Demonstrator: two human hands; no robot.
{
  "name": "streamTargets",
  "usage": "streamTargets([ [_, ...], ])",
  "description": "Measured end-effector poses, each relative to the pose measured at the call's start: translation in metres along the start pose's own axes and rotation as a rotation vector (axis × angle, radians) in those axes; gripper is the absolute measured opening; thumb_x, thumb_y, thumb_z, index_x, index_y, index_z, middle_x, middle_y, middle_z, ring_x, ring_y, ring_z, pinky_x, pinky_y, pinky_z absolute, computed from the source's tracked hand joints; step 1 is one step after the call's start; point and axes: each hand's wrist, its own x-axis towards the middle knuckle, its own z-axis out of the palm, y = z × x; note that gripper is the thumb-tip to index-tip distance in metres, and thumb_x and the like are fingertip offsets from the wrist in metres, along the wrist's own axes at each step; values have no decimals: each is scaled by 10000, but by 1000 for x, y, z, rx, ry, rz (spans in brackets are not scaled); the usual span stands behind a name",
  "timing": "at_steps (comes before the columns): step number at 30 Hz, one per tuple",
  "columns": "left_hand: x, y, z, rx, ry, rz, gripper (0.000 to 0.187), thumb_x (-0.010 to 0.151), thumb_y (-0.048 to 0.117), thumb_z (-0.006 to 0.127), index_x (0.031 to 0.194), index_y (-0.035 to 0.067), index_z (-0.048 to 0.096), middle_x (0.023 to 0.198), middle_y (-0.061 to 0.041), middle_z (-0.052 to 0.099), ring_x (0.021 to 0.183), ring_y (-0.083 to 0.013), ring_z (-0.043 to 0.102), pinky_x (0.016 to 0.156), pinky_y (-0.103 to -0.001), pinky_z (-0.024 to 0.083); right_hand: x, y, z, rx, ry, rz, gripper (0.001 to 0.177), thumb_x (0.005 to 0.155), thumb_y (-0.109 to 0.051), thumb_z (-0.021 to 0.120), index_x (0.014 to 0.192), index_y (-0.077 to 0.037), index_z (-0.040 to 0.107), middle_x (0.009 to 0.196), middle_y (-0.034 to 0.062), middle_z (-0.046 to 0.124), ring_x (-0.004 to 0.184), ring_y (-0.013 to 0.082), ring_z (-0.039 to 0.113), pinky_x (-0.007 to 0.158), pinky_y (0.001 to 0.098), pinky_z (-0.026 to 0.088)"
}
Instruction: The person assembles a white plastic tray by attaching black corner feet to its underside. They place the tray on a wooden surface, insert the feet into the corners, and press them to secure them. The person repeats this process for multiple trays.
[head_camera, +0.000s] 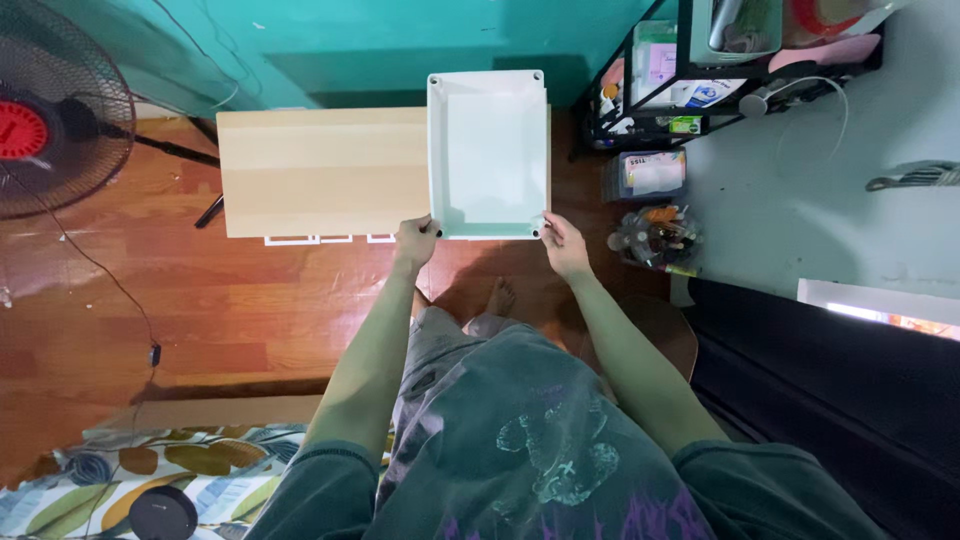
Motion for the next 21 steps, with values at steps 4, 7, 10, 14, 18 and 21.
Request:
streamTargets([
  [4,3,-1,0,-22,-11,-61,247,876,295,655,958,85,756,790,-133,729,751,-220,714,730,-354,540,1,-6,1,-28,24,-18,366,991,-75,555,1346,7,510,1247,124,605,1166,176,591,1013,307,472],
  [7,7,-5,1,-35,-16,-48,238,858,281,659,943,81,756,776,-131,730,743,-223,713,725,-351,542,0,-11,3,-48,48,-3,364,977,-66,557,1335,-12,530,1217,119,607,1127,176,600,991,309,484],
  [10,13,-15,6,-38,2,0,252,862,275,670,940,53,757,799,-137,730,748,-222,706,732,-343,540,2,-19,4,-96,71,52,354,974,-73,553,1325,-33,549,1180,114,627,1103,166,610,977,301,487],
  [14,19,-33,17,-185,57,142,340,874,233,684,1107,-14,679,979,-163,712,895,-200,689,809,-308,534,0,-44,10,-189,140,114,349,933,-95,580,1279,-50,576,1164,116,659,1090,203,652,915,316,515],
  [18,13,-43,16,-253,114,128,406,872,206,696,1185,-48,655,1046,-159,724,948,-192,682,855,-294,523,-7,-90,16,-441,234,-172,319,901,-64,636,1217,-28,616,1178,194,646,1121,344,615,954,383,484],
  [21,-4,-41,0,-478,79,163,358,924,199,653,1175,-57,652,1060,-134,725,976,-183,672,865,-295,527,-11,-129,29,-440,226,-296,308,886,-44,617,1193,-31,626,1169,196,649,1097,363,611,933,392,491],
])
